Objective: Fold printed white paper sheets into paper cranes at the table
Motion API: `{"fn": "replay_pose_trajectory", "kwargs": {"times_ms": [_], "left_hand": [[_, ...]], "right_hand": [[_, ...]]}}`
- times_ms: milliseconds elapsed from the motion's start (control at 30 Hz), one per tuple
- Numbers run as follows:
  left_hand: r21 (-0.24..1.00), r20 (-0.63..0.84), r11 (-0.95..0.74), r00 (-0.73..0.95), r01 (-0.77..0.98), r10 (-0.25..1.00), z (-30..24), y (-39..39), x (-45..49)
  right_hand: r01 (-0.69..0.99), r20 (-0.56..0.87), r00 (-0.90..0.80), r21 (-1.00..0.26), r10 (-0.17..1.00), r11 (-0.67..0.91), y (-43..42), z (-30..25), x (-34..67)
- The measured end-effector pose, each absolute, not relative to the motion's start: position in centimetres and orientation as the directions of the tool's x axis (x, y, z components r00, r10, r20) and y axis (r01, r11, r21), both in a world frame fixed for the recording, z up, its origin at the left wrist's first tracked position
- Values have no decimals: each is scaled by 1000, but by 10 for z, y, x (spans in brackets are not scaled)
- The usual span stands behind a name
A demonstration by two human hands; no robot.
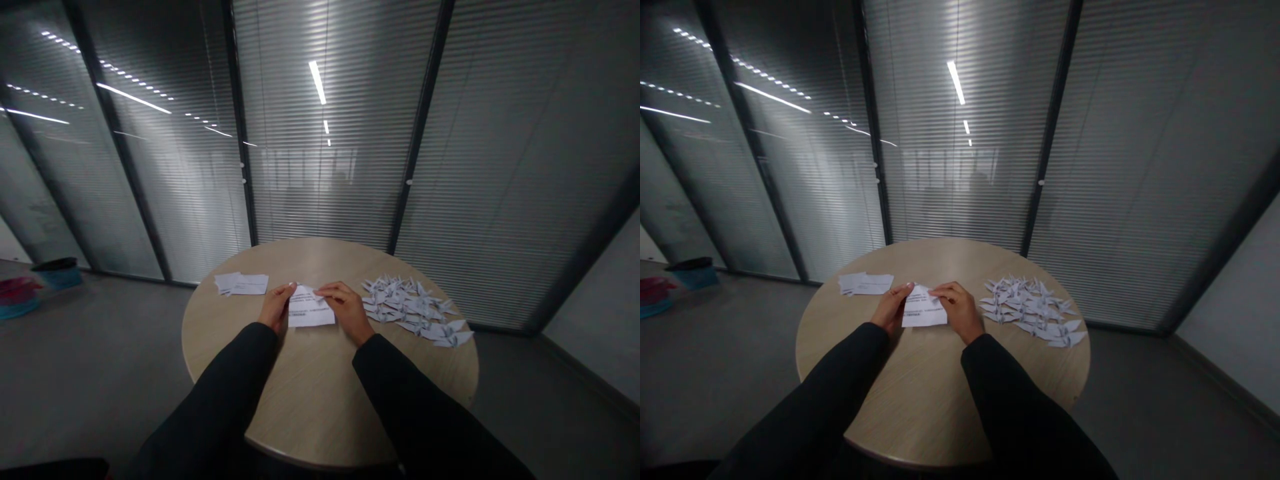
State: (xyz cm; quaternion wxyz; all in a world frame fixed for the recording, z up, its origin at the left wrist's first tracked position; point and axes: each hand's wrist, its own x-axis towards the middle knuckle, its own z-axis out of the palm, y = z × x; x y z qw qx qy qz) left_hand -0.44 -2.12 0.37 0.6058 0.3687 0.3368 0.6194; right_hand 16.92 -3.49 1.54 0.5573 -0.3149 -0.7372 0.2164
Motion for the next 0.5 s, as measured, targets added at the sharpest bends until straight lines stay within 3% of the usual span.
{"fn": "replay_pose_trajectory", "kwargs": {"times_ms": [267,500], "left_hand": [[860,31,-36,-18,-509,999,3,-19,-8],[866,38,-23,19,-500,999,4,-22,-2]], "right_hand": [[342,668,-313,-584,675,737,-37,15,170],[381,665,-316,-564,677,732,-40,18,169]]}}
